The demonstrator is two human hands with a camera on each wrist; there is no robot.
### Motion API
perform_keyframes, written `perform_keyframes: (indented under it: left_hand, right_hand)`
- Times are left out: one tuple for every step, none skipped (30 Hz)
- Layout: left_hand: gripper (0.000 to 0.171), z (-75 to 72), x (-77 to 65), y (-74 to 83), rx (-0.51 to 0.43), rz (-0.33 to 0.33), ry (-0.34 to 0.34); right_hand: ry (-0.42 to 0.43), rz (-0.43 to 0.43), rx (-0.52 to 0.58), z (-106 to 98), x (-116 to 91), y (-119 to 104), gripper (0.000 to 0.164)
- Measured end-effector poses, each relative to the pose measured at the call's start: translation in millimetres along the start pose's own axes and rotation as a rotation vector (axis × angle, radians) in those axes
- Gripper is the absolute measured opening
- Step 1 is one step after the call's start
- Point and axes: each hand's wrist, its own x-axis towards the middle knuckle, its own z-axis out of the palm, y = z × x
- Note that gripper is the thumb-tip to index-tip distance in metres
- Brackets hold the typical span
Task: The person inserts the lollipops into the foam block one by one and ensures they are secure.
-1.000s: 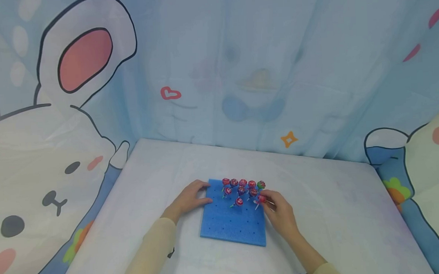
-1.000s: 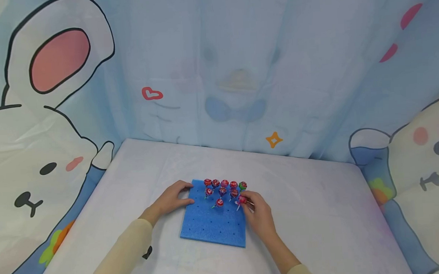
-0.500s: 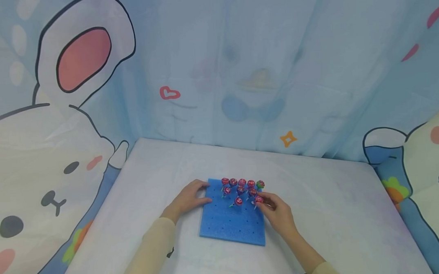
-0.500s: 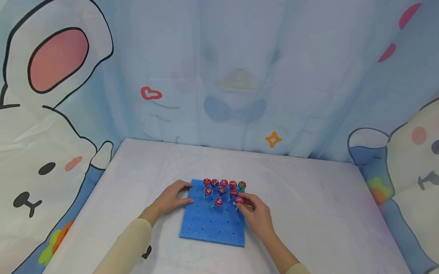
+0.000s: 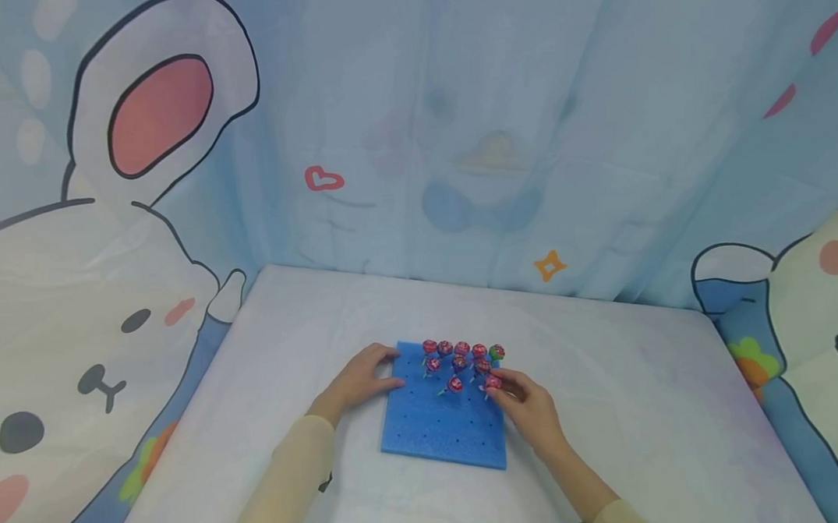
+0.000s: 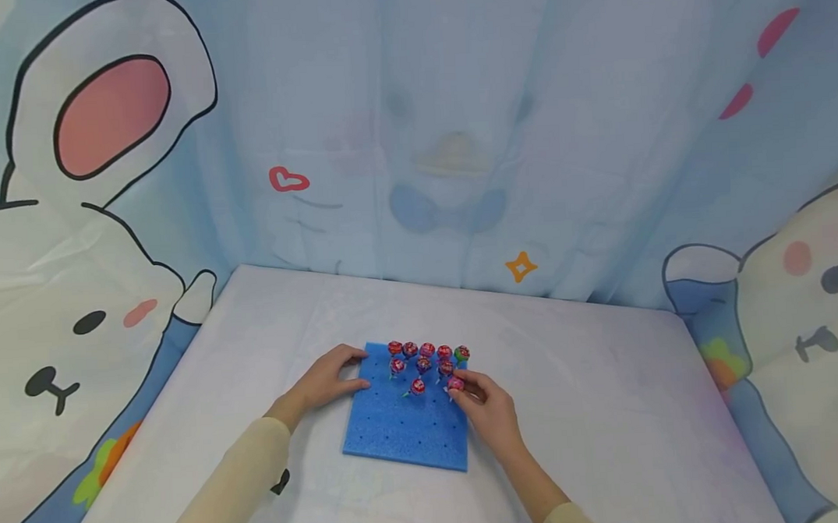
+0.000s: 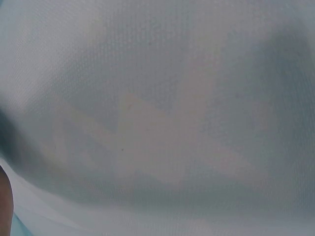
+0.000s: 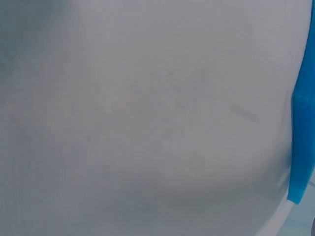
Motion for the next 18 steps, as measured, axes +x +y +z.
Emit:
perform_keyframes:
  left_hand:
    - [0.059, 0.0, 0.1, -0.4, 0.002, -0.003, 0.000]
    - [0.058, 0.1, 0.1, -0.8, 0.001, -0.001, 0.002]
    - [0.058, 0.2, 0.2, -1.2, -0.003, 0.003, 0.006]
    - [0.058, 0.4, 0.3, -1.5, -0.004, 0.001, 0.006]
    - [0.058, 0.8, 0.4, -1.8, -0.004, 0.005, 0.007]
    - [0.058, 1.0, 0.7, -2.1, -0.003, 0.007, 0.008]
    - [0.058, 1.2, 0.9, -2.2, -0.003, 0.009, 0.008]
    - [0.059, 1.1, 1.1, -2.3, -0.004, 0.010, 0.008]
    - [0.059, 0.9, 1.2, -2.2, -0.002, 0.009, 0.006]
    - [0.059, 0.7, 1.3, -2.0, -0.001, 0.008, 0.003]
    - [0.059, 0.3, 1.4, -1.6, 0.000, 0.009, 0.002]
    - [0.059, 0.0, 1.4, -1.0, -0.003, 0.007, 0.001]
    - [0.059, -0.3, 1.5, -0.3, -0.006, 0.006, 0.000]
    - [0.058, -0.6, 1.4, 0.5, -0.008, 0.004, 0.000]
    - [0.058, -1.0, 1.4, 1.5, -0.014, 0.000, -0.001]
    - [0.057, -1.2, 1.4, 2.3, -0.019, -0.006, 0.002]
    - [0.056, -1.2, 1.5, 3.0, -0.022, -0.014, 0.006]
    - [0.055, -1.1, 1.7, 3.5, -0.024, -0.024, 0.011]
  right_hand:
    - [-0.001, 0.006, 0.008, 0.5, -0.1, 0.1, 0.040]
    - [-0.001, 0.009, 0.017, 1.0, -0.2, 0.1, 0.040]
    - [0.001, 0.013, 0.024, 1.2, -0.4, 0.0, 0.040]
    - [0.002, 0.017, 0.039, 1.1, -0.5, 0.1, 0.040]
    - [0.004, 0.019, 0.047, 0.9, -0.4, 0.4, 0.039]
    - [0.007, 0.023, 0.055, 0.8, -0.4, 0.7, 0.039]
    - [0.008, 0.027, 0.064, 0.6, -0.4, 0.8, 0.039]
    - [0.010, 0.033, 0.072, 0.5, -0.4, 1.1, 0.039]
    - [0.010, 0.043, 0.080, 0.6, -0.5, 1.4, 0.040]
    - [0.008, 0.053, 0.089, 0.8, -0.3, 1.8, 0.041]
    - [0.006, 0.064, 0.092, 1.1, -0.3, 2.1, 0.043]
    - [0.003, 0.072, 0.095, 1.2, -0.2, 2.2, 0.044]
    - [0.000, 0.083, 0.099, 1.4, -0.2, 2.4, 0.046]
    - [-0.002, 0.093, 0.101, 1.5, -0.1, 2.7, 0.047]
    - [-0.004, 0.101, 0.105, 1.6, -0.2, 2.9, 0.048]
    - [-0.006, 0.107, 0.108, 1.6, -0.3, 2.9, 0.048]
    - [-0.009, 0.110, 0.108, 1.5, -0.3, 2.8, 0.048]
    - [-0.010, 0.112, 0.109, 1.4, -0.4, 2.8, 0.048]
